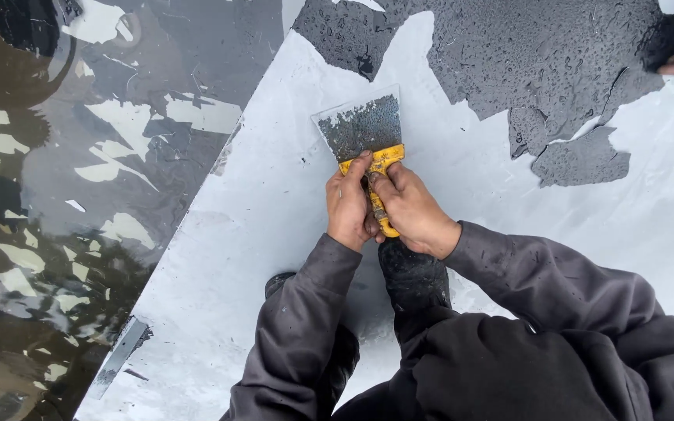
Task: Scraping a black coating off a flat white surface using a handheld metal scraper.
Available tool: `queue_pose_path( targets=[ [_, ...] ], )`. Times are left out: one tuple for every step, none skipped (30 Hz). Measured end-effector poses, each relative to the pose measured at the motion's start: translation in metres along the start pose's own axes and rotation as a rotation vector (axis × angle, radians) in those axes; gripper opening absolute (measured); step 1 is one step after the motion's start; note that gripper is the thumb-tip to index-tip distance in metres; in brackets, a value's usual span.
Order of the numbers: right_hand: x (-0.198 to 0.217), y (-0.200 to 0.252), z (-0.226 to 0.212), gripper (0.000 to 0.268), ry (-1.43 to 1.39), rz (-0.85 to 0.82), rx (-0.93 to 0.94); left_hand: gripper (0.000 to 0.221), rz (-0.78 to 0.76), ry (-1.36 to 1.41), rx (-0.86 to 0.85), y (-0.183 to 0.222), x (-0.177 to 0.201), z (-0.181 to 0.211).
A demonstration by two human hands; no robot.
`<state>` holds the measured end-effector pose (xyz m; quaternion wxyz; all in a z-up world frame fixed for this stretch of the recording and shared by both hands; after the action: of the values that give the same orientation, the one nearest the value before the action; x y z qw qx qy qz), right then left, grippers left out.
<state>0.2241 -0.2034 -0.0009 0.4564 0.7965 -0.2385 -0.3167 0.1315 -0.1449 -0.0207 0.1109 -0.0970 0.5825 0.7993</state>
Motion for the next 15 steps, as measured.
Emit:
queue_pose_path(
  targets=[
    [-0.004,-0.004,-0.009,0.019,0.050,0.011,0.005,0.035,-0.001,-0.042,0.007,0.001,-0.007,0.018],
    [-0.010,-0.008,-0.017,0.019,0.045,0.012,0.010,0.035,-0.005,-0.048,0.005,-0.002,-0.007,0.026],
    [-0.017,-0.017,-0.031,0.019,0.037,-0.028,0.014,0.033,0.003,-0.045,-0.054,-0.008,-0.010,0.037],
    [-0.023,-0.026,-0.045,0.019,0.028,-0.068,0.018,0.031,0.010,-0.041,-0.114,-0.014,-0.013,0.050],
    [-0.028,-0.026,-0.050,0.019,0.030,-0.071,0.012,0.031,0.016,-0.038,-0.113,-0.009,-0.018,0.062],
    [-0.032,-0.027,-0.054,0.020,0.017,-0.122,0.061,0.032,0.039,-0.080,-0.088,-0.006,-0.022,0.074],
    [-0.037,-0.026,-0.057,0.020,-0.009,-0.166,0.109,0.034,0.058,-0.132,-0.055,-0.002,-0.026,0.085],
    [-0.036,-0.016,-0.052,0.020,-0.019,-0.162,0.104,0.034,0.061,-0.141,-0.046,0.004,-0.017,0.069],
    [-0.033,-0.011,-0.056,0.018,0.002,-0.140,0.081,0.036,0.001,-0.102,-0.082,0.002,-0.016,0.059],
    [-0.029,-0.007,-0.060,0.017,0.023,-0.117,0.058,0.038,-0.059,-0.063,-0.118,0.000,-0.015,0.048],
    [-0.017,-0.001,-0.052,0.017,0.019,-0.112,0.056,0.038,-0.060,-0.066,-0.111,-0.005,-0.007,0.024],
    [-0.003,0.004,-0.043,0.018,0.037,-0.127,0.045,0.043,-0.117,-0.101,-0.146,-0.012,-0.001,-0.001],
    [0.011,0.017,-0.025,0.020,0.037,-0.128,0.022,0.050,-0.173,-0.148,-0.157,-0.011,0.011,-0.033],
    [0.022,0.027,-0.013,0.020,0.014,-0.108,0.008,0.050,-0.174,-0.162,-0.127,0.006,0.007,-0.035],
    [0.035,0.033,-0.009,0.020,0.050,-0.110,0.065,0.045,-0.250,-0.242,-0.066,0.016,-0.004,-0.033]
  ],
)
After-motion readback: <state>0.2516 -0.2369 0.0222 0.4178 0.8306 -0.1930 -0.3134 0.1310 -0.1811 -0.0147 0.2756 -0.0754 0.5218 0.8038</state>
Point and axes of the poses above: each hand's wrist, its own y-axis away from the middle knuckle, its own x-axis out of the back of the hand, z = x × y, the point moved 1 cm from there along -y, towards the middle knuckle, and after that the axes turned 11 degrees about -y, right-handed, at the moved point
